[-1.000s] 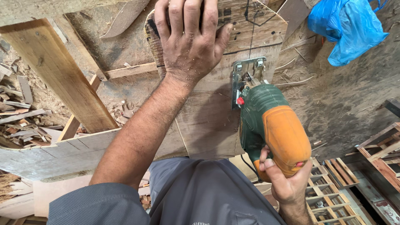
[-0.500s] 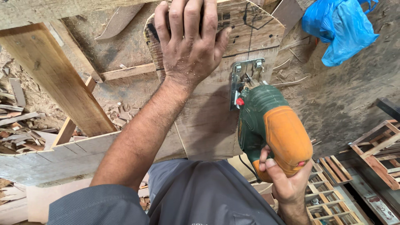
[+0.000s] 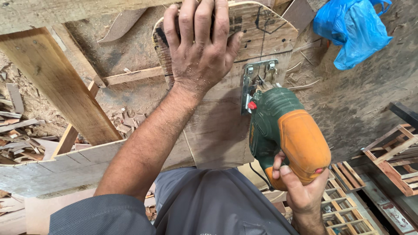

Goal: The person uses a jigsaw to cut a marked wooden board along a curved line. They reposition the board and continue cutting along the marked path, producing a shaped piece of wood.

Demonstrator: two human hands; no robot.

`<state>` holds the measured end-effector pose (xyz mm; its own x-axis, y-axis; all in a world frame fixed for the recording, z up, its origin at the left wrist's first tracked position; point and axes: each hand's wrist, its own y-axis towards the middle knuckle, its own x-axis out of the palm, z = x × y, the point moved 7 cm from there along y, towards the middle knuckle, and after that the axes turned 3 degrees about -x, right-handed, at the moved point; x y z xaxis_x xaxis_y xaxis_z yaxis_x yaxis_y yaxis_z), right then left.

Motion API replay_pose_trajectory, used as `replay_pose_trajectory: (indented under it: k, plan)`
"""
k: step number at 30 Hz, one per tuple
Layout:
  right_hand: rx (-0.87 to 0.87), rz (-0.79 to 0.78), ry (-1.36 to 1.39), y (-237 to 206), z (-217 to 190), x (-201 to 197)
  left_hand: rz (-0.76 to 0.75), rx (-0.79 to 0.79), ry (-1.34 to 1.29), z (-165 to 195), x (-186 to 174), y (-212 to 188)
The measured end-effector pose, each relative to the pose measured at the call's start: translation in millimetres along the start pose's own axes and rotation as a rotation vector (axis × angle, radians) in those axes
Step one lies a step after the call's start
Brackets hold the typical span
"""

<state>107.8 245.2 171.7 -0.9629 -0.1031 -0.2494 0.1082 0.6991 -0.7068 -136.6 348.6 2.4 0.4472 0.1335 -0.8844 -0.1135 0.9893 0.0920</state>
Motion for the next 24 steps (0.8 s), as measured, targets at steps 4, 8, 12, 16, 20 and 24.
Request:
replay_pose_trajectory:
  k: [4, 8, 12, 16, 20, 24]
  plan:
    - [0.001, -0.003, 0.027, 1, -2, 1, 0.001, 0.003, 0.006, 0, 0, 0]
    - [-0.009, 0.012, 0.010, 3, -5, 3, 0.011, 0.005, 0.006, 0, -2, 1]
    - [-0.027, 0.012, 0.005, 5, -10, 4, 0.003, 0.002, 0.006, 1, -5, 2]
    - [-0.039, 0.003, 0.011, 6, -12, 4, 0.008, 0.018, 0.004, 3, -8, 3]
    - [-0.042, 0.008, 0.016, 5, -13, 4, 0.007, 0.016, -0.003, 4, -9, 4]
    - [-0.045, 0.014, 0.021, 3, -15, 4, 0.005, 0.021, 0.001, 6, -12, 2]
